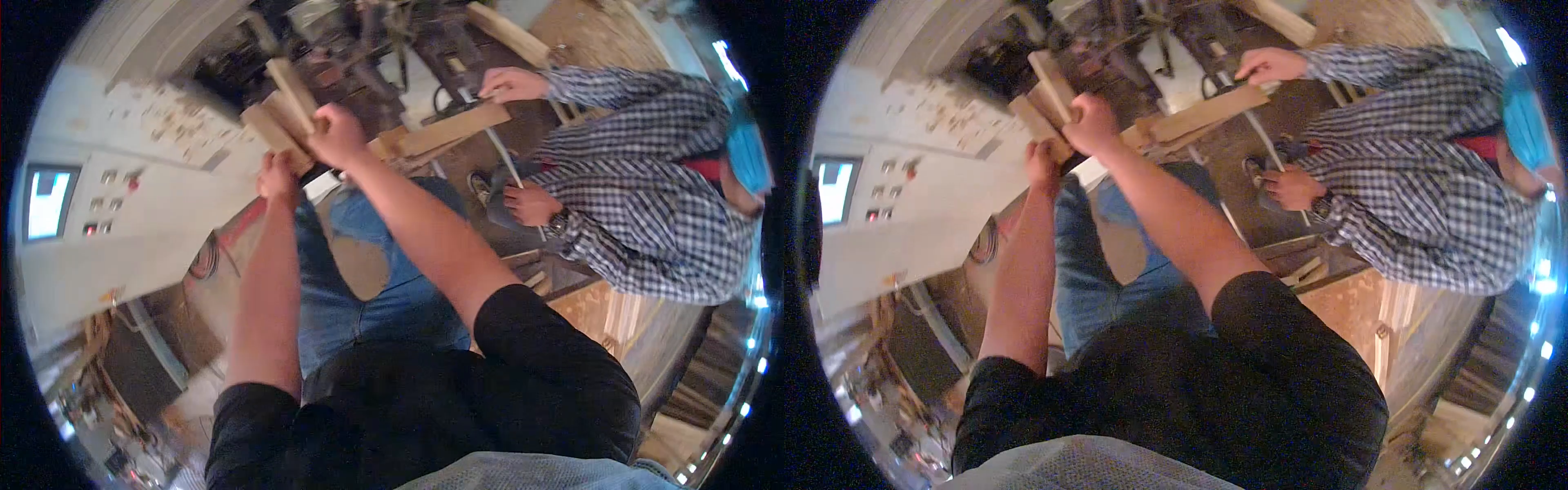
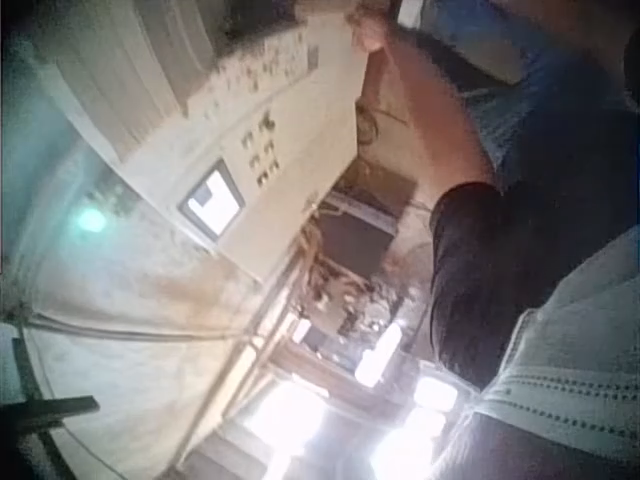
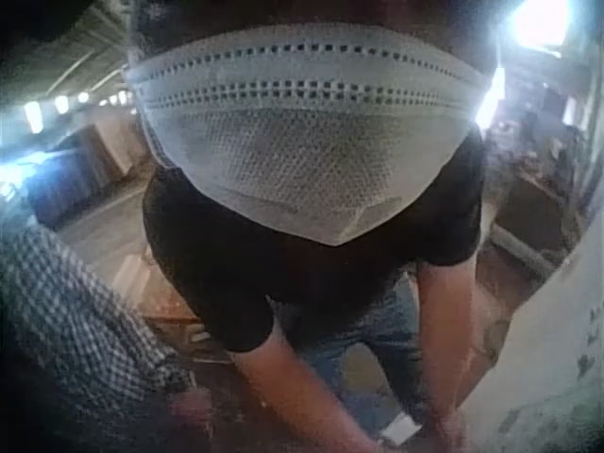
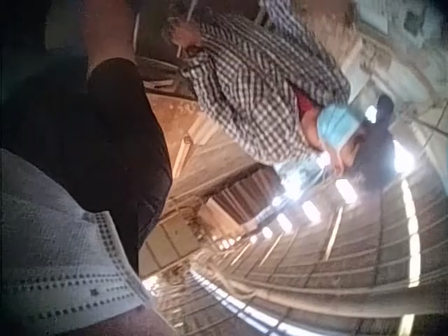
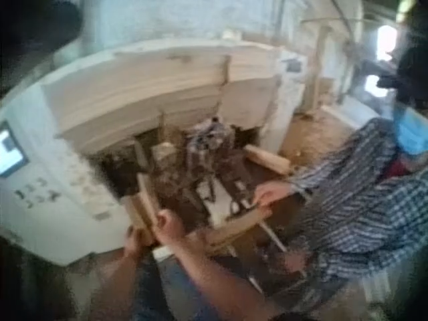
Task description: The person operates a wood shaping machine by hand to process wooden slats, using machine levers to control the shaping of the wood.
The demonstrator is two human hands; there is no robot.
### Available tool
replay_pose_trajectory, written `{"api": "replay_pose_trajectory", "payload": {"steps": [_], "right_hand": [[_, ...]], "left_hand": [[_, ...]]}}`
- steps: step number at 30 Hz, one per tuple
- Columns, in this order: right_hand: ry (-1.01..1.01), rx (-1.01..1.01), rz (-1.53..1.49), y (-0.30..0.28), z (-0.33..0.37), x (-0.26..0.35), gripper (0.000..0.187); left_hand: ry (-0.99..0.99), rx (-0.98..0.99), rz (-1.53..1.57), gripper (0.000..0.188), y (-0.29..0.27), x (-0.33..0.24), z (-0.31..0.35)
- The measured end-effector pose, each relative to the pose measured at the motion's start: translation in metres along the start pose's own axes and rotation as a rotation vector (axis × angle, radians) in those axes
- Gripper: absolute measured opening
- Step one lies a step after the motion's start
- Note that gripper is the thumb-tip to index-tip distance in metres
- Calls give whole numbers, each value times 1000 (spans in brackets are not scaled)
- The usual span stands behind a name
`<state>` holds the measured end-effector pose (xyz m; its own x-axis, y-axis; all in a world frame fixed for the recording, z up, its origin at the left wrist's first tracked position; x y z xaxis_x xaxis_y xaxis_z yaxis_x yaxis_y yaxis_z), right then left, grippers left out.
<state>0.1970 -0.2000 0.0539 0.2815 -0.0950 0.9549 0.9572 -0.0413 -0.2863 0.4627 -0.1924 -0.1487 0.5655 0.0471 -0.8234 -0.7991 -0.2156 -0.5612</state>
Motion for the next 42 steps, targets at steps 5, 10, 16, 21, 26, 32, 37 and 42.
{"api": "replay_pose_trajectory", "payload": {"steps": [5,10,16,21,26,32,37,42], "right_hand": [[114,-102,615,-25,-8,-31,40],[139,-59,817,-19,-6,-40,40],[64,-59,844,-21,5,-30,44],[88,7,873,-15,1,-37,34],[85,21,892,-12,3,-42,34],[17,-65,841,-21,10,-28,36],[-243,-260,672,-38,27,6,36],[64,230,460,-10,49,-7,28]], "left_hand": [[-114,-174,424,38,41,-44,14],[-175,-261,591,39,24,-80,25],[-276,-228,648,37,13,-156,49],[-298,-216,455,39,-1,-164,51],[-271,-207,371,41,0,-157,52],[-161,-258,507,27,8,-151,45],[-252,-176,564,39,20,-151,48],[-140,-252,718,27,15,-145,42]]}}
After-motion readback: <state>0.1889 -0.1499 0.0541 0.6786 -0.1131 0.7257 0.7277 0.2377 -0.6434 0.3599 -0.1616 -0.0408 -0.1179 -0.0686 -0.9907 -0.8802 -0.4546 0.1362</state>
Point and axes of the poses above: each hand's wrist, its own z-axis away from the middle knuckle, its own y-axis out of the palm, x = y × z, the point moved 7 cm from there along -z, towards the middle knuckle, and after that the axes turned 15 degrees about y, right-handed, at the moved point
